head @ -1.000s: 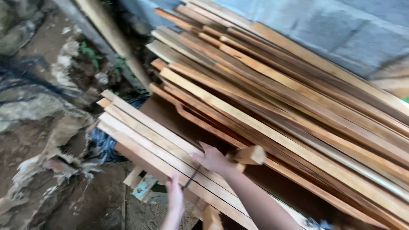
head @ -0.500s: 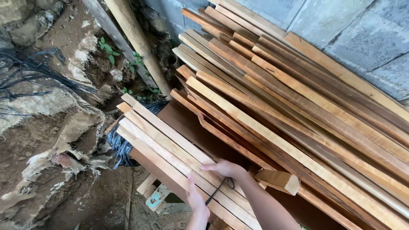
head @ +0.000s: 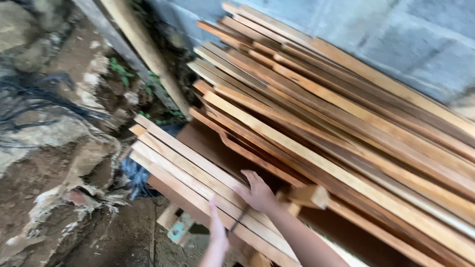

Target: The person arranges a stack of thin wooden planks on a wooden workbench. They then use black plastic ties to secure the planks together, wrapping the ties around the stack and knotting them to hold the bundle in place.

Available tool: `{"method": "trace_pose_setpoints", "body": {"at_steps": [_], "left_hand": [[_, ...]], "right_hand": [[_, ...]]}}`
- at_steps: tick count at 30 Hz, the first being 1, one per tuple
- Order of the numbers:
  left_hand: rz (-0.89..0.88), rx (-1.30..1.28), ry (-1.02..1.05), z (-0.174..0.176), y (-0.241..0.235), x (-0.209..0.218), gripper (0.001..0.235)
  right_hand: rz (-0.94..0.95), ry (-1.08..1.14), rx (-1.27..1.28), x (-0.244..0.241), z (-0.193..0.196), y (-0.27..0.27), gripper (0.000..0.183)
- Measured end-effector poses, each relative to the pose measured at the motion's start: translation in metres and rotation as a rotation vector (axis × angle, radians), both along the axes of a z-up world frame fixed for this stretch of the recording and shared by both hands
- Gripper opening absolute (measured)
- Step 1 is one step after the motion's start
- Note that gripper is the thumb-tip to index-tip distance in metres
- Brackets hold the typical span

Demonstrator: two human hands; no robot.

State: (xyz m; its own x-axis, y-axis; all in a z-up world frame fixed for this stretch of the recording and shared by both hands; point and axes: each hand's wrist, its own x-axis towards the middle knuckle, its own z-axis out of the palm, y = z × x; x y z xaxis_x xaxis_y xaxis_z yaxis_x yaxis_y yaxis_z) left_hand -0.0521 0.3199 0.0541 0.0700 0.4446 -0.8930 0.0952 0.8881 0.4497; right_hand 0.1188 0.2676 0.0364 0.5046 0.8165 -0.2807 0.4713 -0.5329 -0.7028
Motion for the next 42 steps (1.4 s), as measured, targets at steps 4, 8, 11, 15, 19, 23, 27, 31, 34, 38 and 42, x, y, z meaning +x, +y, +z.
{"method": "trace_pose_setpoints", "body": {"at_steps": [4,8,11,15,19,23,27,31,34,38,42], "left_hand": [[-0.009,0.131,-0.096,0.0,-0.027,-0.034,0.078],[0.168,0.303,-0.153,-0.198,-0.091,-0.14,0.031],[-0.183,-0.609,-0.824,-0.298,-0.119,-0.182,0.071],[-0.097,-0.528,-0.384,-0.301,-0.26,-0.14,0.065],[-0.583,0.31,-0.199,-0.12,-0.33,0.005,0.091],[0.065,-0.041,0.172,0.035,-0.348,0.084,0.092],[0.218,0.052,0.105,0.037,-0.359,0.092,0.078],[0.25,0.124,0.138,0.025,-0.362,0.097,0.077],[0.276,0.163,0.183,0.002,-0.364,0.099,0.072],[0.173,0.162,0.336,0.003,-0.364,0.099,0.081],[0.123,0.148,0.386,0.0,-0.364,0.095,0.102]], "right_hand": [[0.116,-0.173,0.064,0.012,0.026,-0.084,0.072],[0.258,-0.21,0.022,0.031,0.049,-0.196,0.059],[0.244,-0.137,-0.136,0.044,0.061,-0.269,0.068],[0.164,0.079,-0.494,0.057,0.029,-0.325,0.095],[0.097,0.173,-0.496,0.053,0.016,-0.339,0.068],[0.023,0.306,-0.574,0.059,0.046,-0.332,0.083],[0.066,0.301,-0.57,0.067,0.036,-0.33,0.091],[-0.026,0.452,-0.615,0.074,0.042,-0.324,0.099],[-0.025,0.54,-0.624,0.081,0.028,-0.322,0.101],[-0.01,0.568,-0.662,0.077,0.027,-0.318,0.106],[-0.051,0.498,-0.596,0.069,0.021,-0.322,0.097]]}}
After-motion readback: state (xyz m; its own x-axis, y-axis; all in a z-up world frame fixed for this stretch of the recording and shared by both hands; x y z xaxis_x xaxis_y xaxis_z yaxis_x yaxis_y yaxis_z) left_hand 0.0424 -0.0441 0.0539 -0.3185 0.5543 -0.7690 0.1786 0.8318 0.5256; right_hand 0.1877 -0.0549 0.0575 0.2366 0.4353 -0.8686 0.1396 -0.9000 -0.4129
